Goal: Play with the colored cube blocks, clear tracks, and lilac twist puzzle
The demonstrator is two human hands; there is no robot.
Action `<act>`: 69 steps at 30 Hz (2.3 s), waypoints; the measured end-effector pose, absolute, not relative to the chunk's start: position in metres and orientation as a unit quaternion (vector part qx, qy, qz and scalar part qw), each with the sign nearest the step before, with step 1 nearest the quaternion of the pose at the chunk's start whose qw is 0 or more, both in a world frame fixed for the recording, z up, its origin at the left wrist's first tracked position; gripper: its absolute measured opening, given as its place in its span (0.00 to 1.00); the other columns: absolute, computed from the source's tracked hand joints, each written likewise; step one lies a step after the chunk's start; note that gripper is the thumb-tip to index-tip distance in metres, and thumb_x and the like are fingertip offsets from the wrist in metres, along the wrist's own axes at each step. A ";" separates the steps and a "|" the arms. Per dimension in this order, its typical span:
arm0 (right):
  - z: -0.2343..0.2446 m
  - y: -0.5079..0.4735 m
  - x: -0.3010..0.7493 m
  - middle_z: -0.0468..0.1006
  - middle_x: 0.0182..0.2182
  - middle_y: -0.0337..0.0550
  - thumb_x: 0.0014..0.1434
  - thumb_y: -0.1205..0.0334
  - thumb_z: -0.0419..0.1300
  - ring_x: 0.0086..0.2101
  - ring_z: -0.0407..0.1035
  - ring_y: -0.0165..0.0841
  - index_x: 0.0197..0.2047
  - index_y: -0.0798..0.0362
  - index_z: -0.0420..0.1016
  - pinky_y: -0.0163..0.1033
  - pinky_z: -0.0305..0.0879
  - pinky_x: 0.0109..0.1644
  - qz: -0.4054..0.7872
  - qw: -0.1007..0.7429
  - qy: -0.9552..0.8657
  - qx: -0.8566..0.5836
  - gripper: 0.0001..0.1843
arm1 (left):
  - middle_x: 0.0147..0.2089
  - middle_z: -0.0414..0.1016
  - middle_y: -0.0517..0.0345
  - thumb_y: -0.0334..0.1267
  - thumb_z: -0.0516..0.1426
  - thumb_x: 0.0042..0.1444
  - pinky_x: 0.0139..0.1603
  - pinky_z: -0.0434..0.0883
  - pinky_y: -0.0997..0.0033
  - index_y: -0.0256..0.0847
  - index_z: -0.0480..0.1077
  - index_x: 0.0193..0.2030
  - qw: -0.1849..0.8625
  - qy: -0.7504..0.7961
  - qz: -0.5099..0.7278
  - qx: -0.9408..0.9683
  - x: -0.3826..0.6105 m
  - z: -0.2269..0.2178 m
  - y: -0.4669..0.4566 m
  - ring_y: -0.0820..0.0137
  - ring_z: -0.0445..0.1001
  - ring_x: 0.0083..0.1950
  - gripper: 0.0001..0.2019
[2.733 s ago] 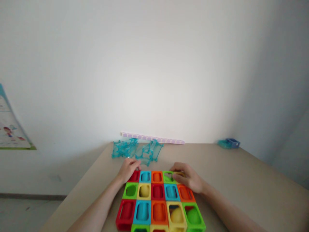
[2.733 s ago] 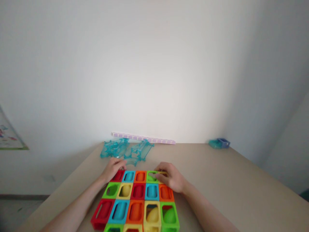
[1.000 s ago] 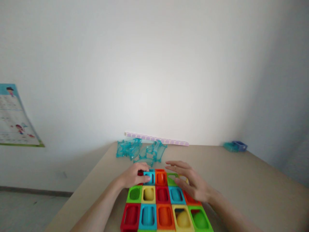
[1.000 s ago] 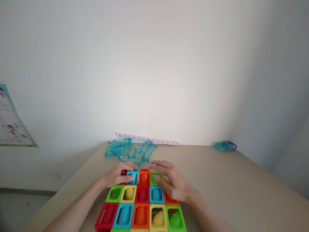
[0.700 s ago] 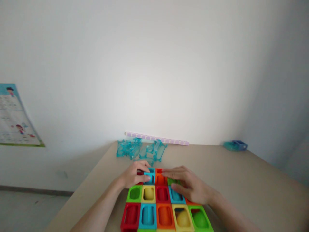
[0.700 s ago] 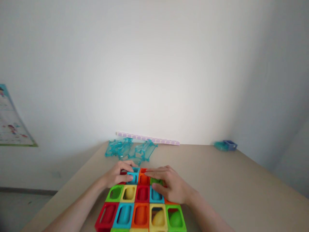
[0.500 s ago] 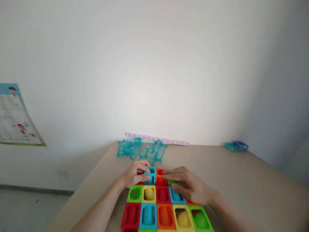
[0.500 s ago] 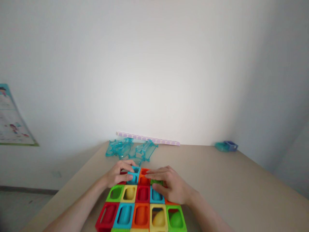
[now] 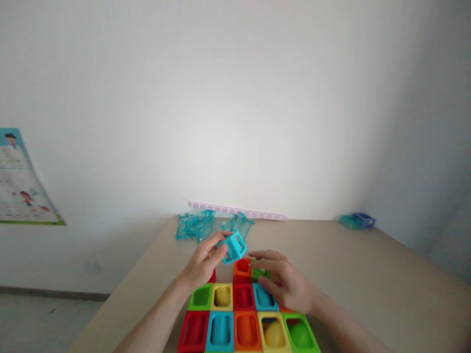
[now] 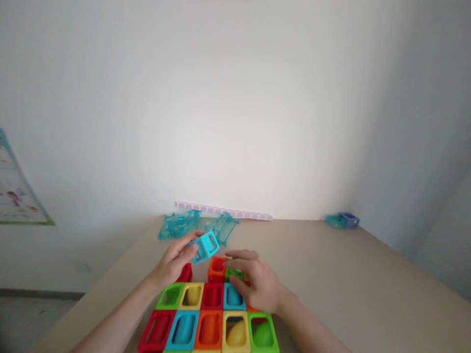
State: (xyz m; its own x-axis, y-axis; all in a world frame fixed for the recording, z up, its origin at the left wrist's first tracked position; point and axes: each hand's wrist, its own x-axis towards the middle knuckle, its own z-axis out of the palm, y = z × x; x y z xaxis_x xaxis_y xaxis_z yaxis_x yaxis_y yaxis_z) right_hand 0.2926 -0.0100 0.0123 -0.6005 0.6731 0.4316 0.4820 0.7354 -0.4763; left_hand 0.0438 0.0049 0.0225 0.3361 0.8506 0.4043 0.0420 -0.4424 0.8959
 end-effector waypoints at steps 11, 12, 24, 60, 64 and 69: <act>0.008 0.007 0.319 0.73 0.21 0.40 0.56 0.62 0.53 0.24 0.68 0.34 0.36 0.56 0.78 0.37 0.59 0.30 0.159 0.288 -0.750 -0.574 0.13 | 0.35 0.72 0.56 0.49 0.54 0.59 0.42 0.65 0.72 0.36 0.73 0.40 0.450 0.339 0.481 0.671 0.044 0.012 0.011 0.68 0.68 0.38 0.17; 0.005 0.006 0.317 0.73 0.21 0.40 0.57 0.62 0.52 0.24 0.67 0.33 0.37 0.56 0.77 0.37 0.58 0.29 0.175 0.295 -0.752 -0.563 0.13 | 0.34 0.72 0.57 0.49 0.54 0.59 0.41 0.64 0.73 0.36 0.73 0.39 0.450 0.335 0.473 0.679 0.044 0.013 0.010 0.69 0.67 0.37 0.17; 0.021 -0.019 0.296 0.74 0.29 0.41 0.60 0.60 0.54 0.32 0.68 0.34 0.40 0.54 0.73 0.40 0.61 0.40 0.152 0.295 -0.816 -0.473 0.10 | 0.40 0.71 0.55 0.48 0.51 0.61 0.45 0.63 0.71 0.36 0.72 0.38 0.363 0.364 0.411 0.753 0.046 0.017 0.008 0.67 0.68 0.42 0.16; 0.013 -0.044 0.280 0.81 0.34 0.40 0.57 0.63 0.57 0.35 0.74 0.35 0.41 0.48 0.74 0.38 0.65 0.43 0.244 0.290 -0.773 -0.509 0.09 | 0.35 0.69 0.59 0.44 0.59 0.54 0.46 0.62 0.69 0.39 0.70 0.32 0.249 0.404 0.298 0.828 0.047 0.024 -0.002 0.66 0.67 0.42 0.10; 0.017 -0.048 0.278 0.78 0.37 0.41 0.52 0.65 0.62 0.39 0.70 0.36 0.42 0.48 0.76 0.39 0.64 0.45 0.233 0.272 -0.807 -0.471 0.12 | 0.36 0.68 0.59 0.43 0.58 0.55 0.43 0.62 0.72 0.40 0.70 0.33 0.230 0.403 0.295 0.835 0.048 0.023 -0.003 0.69 0.67 0.39 0.09; 0.027 -0.049 0.276 0.77 0.32 0.42 0.53 0.61 0.66 0.39 0.68 0.38 0.40 0.49 0.79 0.41 0.62 0.44 0.212 0.272 -0.833 -0.434 0.10 | 0.40 0.69 0.58 0.43 0.58 0.56 0.43 0.63 0.72 0.41 0.70 0.37 0.226 0.408 0.286 0.837 0.049 0.024 -0.005 0.68 0.67 0.41 0.08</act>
